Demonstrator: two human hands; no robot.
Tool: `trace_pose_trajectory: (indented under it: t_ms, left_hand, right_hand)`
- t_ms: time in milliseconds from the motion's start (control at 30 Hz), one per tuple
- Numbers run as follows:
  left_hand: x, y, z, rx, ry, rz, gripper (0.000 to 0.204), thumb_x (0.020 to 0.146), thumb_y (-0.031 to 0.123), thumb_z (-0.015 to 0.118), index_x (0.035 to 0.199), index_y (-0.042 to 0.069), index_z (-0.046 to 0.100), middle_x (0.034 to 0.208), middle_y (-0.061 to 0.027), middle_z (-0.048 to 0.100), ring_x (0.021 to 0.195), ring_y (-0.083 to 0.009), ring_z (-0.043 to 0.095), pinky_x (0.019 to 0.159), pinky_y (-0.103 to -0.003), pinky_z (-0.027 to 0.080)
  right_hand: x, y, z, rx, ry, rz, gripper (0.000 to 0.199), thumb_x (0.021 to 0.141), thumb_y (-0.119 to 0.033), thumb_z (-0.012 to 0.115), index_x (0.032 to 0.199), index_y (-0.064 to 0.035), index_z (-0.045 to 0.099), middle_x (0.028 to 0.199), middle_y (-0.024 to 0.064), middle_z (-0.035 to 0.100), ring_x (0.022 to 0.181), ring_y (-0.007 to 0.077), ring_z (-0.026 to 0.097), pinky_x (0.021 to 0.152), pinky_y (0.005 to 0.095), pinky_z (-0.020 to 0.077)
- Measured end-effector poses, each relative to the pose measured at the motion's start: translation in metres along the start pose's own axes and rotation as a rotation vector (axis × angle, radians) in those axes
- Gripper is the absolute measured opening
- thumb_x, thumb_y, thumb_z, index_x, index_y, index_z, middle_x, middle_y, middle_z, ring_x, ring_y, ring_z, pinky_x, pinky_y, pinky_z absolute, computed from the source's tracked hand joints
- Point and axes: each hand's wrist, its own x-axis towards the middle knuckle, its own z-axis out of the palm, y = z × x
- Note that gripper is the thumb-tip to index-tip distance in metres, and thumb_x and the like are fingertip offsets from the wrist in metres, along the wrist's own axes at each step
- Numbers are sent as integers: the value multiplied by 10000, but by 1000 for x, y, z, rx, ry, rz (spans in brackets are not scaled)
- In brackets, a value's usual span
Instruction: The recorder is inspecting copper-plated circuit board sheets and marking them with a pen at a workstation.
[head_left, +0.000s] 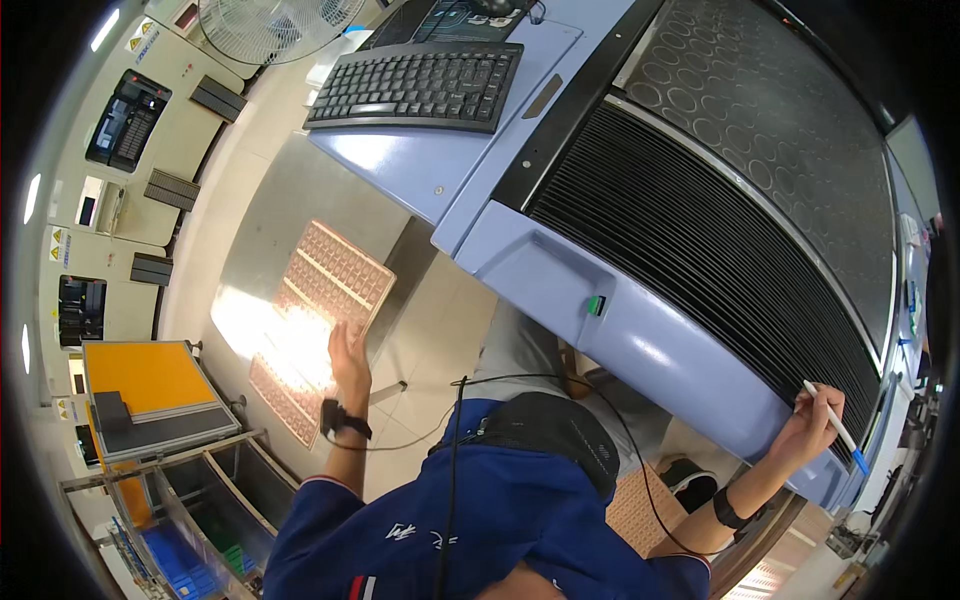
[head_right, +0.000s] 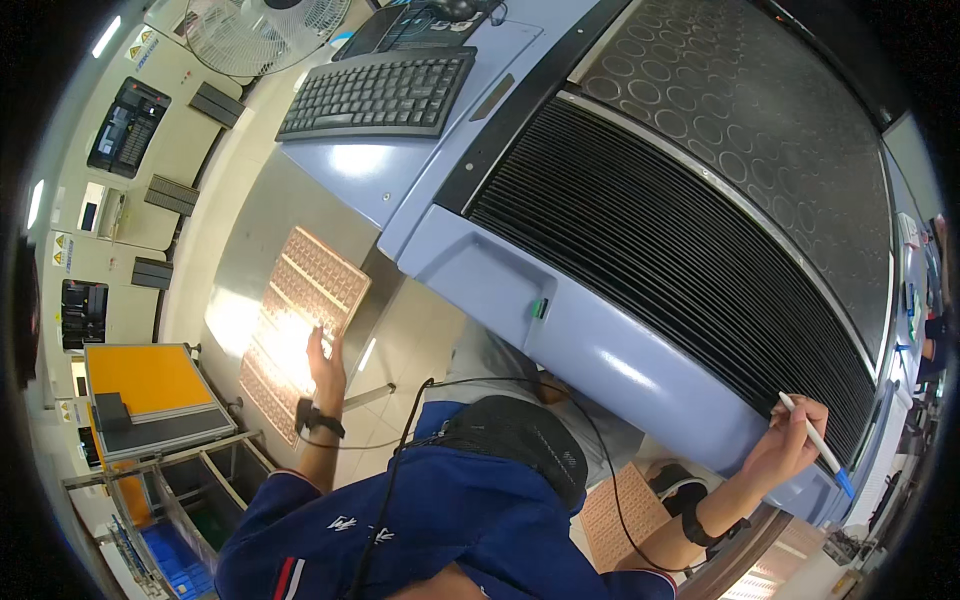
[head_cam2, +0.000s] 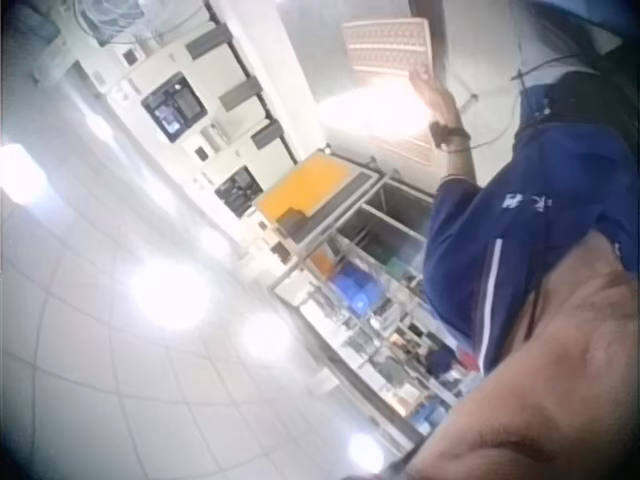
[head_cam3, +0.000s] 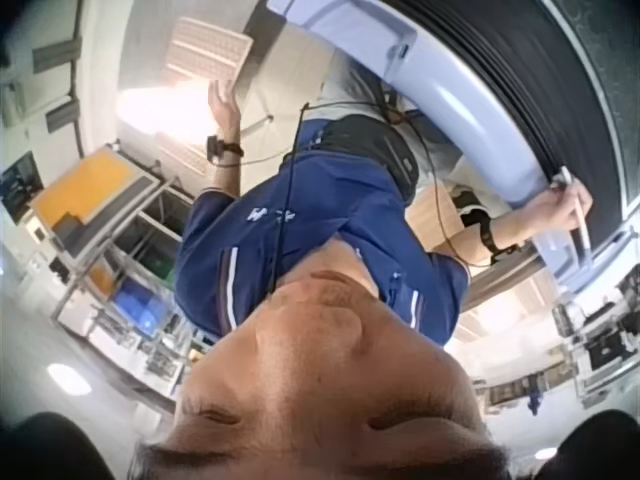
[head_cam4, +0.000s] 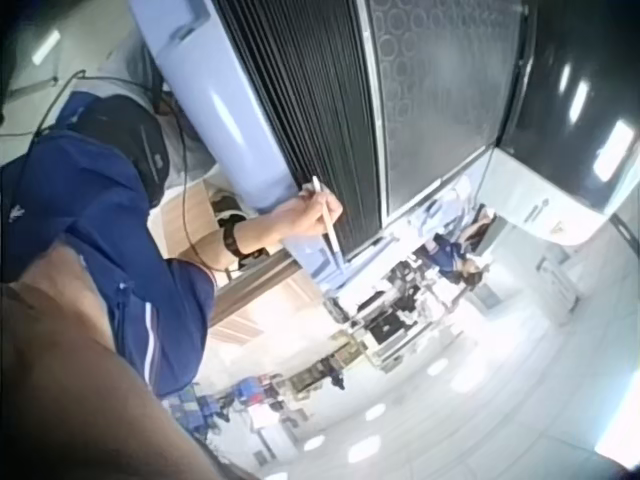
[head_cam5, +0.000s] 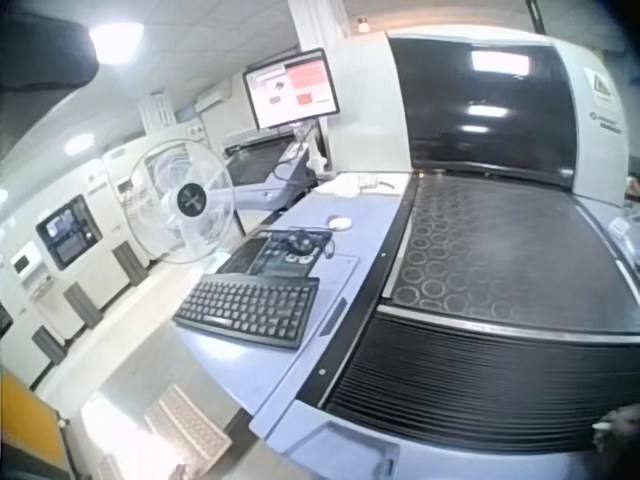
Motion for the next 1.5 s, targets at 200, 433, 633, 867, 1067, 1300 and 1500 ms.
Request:
trace_pose_trajectory:
  t_ms: [200,433,633,867,1067,1300,1500]
  left_hand:
    - [28,-1,10,98,-263,121,331,983,180,602,1267,10,603,1353,-212,580,1308,-443,482,1051,-476,429]
    - [35,9,16,13,-298,36,228,991,159,582,1174,28,619,1196,-185,645,1172,-423,579,954,-457,485]
    - [30,-14,43,-161,-238,142,262,997,118,565,1147,-96,579,1160,-297,612,1036,-426,589,906,-456,496]
    - [63,19,85,-51,64,374,388,1039,204,476,1224,-120,585,1244,-287,618,1161,-443,580,1018,-503,440]
    - [121,167,45,-437,230,511,406,1044,245,446,1147,-97,639,1143,-262,657,1059,-429,612,947,-496,465]
    - [165,238,13,-647,197,626,457,1049,288,414,1068,-73,694,1040,-236,698,954,-415,645,875,-489,490]
    - [162,276,-18,-699,176,650,509,1053,319,392,1011,-56,733,966,-217,727,879,-404,668,823,-484,509]
  right_hand:
    - [-24,-14,-66,-34,250,-79,218,975,-197,554,1016,15,588,917,127,608,831,171,563,733,289,434]
    - [-123,-51,-190,-531,738,99,459,1051,-300,489,1356,41,509,1214,260,616,1130,313,622,995,394,495]
    - [-236,-71,-283,-1891,702,96,293,917,-85,574,1173,36,649,1146,254,684,984,366,681,805,425,533]
    - [-323,-15,-326,-1734,700,571,571,844,-241,751,1348,-79,538,1164,236,628,1025,440,605,861,504,502]
    - [-347,-36,-309,-1822,832,429,489,823,10,628,1284,-150,611,1000,208,685,954,429,657,775,498,529]
    - [-255,-179,-289,-1796,1340,27,202,945,-85,598,1134,-94,668,833,164,700,738,251,681,638,369,500]
    - [-155,-222,-133,-386,1163,-151,131,985,-118,631,1030,3,607,834,-3,586,748,109,616,686,261,565]
